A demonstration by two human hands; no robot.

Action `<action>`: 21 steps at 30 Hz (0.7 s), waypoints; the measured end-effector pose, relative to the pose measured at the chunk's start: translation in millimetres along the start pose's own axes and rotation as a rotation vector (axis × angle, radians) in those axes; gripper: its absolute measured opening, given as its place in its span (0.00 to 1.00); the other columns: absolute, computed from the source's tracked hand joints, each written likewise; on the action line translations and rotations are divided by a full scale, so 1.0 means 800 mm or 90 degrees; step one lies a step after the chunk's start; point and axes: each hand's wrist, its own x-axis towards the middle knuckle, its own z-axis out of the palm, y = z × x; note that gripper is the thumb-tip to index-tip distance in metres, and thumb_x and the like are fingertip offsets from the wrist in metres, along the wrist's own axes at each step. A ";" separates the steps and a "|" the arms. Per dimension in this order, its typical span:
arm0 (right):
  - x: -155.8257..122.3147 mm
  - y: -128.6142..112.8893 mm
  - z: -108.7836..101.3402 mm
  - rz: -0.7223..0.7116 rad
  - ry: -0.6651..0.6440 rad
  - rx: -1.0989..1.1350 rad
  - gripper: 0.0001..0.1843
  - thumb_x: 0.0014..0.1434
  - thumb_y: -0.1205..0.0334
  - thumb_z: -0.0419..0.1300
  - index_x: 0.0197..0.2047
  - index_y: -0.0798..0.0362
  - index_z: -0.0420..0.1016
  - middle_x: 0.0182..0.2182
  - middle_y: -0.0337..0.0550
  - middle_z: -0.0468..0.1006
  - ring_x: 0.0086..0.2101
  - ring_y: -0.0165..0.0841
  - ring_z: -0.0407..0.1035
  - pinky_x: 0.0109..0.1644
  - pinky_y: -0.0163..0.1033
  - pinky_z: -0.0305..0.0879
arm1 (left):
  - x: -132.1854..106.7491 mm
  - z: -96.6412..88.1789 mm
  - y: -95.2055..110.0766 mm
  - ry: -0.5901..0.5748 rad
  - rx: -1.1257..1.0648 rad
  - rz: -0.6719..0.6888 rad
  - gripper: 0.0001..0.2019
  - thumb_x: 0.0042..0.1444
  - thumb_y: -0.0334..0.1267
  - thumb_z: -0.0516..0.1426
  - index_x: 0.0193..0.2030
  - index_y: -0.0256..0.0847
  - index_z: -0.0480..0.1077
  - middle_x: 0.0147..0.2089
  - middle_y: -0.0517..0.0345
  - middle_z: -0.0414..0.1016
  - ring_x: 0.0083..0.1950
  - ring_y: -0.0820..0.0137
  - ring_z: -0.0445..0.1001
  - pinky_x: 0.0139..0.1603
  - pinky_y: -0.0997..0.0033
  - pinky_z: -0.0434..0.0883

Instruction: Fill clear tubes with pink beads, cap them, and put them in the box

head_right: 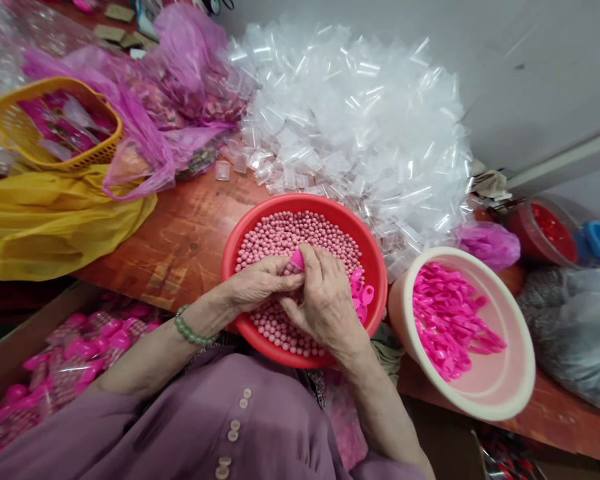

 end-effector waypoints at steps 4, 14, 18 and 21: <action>0.000 0.003 0.004 -0.060 0.053 -0.047 0.41 0.54 0.58 0.60 0.67 0.59 0.51 0.49 0.62 0.74 0.48 0.53 0.72 0.51 0.58 0.71 | 0.001 0.002 0.001 0.000 0.010 0.002 0.22 0.41 0.52 0.71 0.26 0.34 0.71 0.24 0.62 0.68 0.25 0.79 0.63 0.26 0.78 0.61; 0.002 0.004 0.001 -0.131 0.095 -0.113 0.39 0.58 0.55 0.57 0.68 0.61 0.52 0.46 0.59 0.78 0.45 0.47 0.74 0.46 0.50 0.73 | 0.000 0.007 -0.005 0.003 -0.009 0.028 0.23 0.41 0.52 0.71 0.31 0.34 0.73 0.28 0.59 0.71 0.31 0.76 0.69 0.33 0.77 0.68; 0.000 0.001 0.001 -0.119 0.052 -0.134 0.40 0.59 0.56 0.58 0.68 0.67 0.51 0.52 0.65 0.75 0.51 0.50 0.71 0.50 0.52 0.71 | -0.003 0.001 -0.007 0.021 -0.018 0.033 0.24 0.44 0.52 0.69 0.40 0.35 0.76 0.32 0.56 0.76 0.33 0.73 0.73 0.38 0.74 0.70; -0.005 0.000 0.007 -0.100 0.082 -0.127 0.42 0.60 0.53 0.60 0.69 0.67 0.50 0.53 0.66 0.73 0.52 0.50 0.70 0.51 0.54 0.69 | -0.001 0.002 -0.005 0.038 -0.029 -0.010 0.26 0.51 0.59 0.62 0.41 0.34 0.77 0.29 0.52 0.78 0.31 0.68 0.75 0.36 0.69 0.73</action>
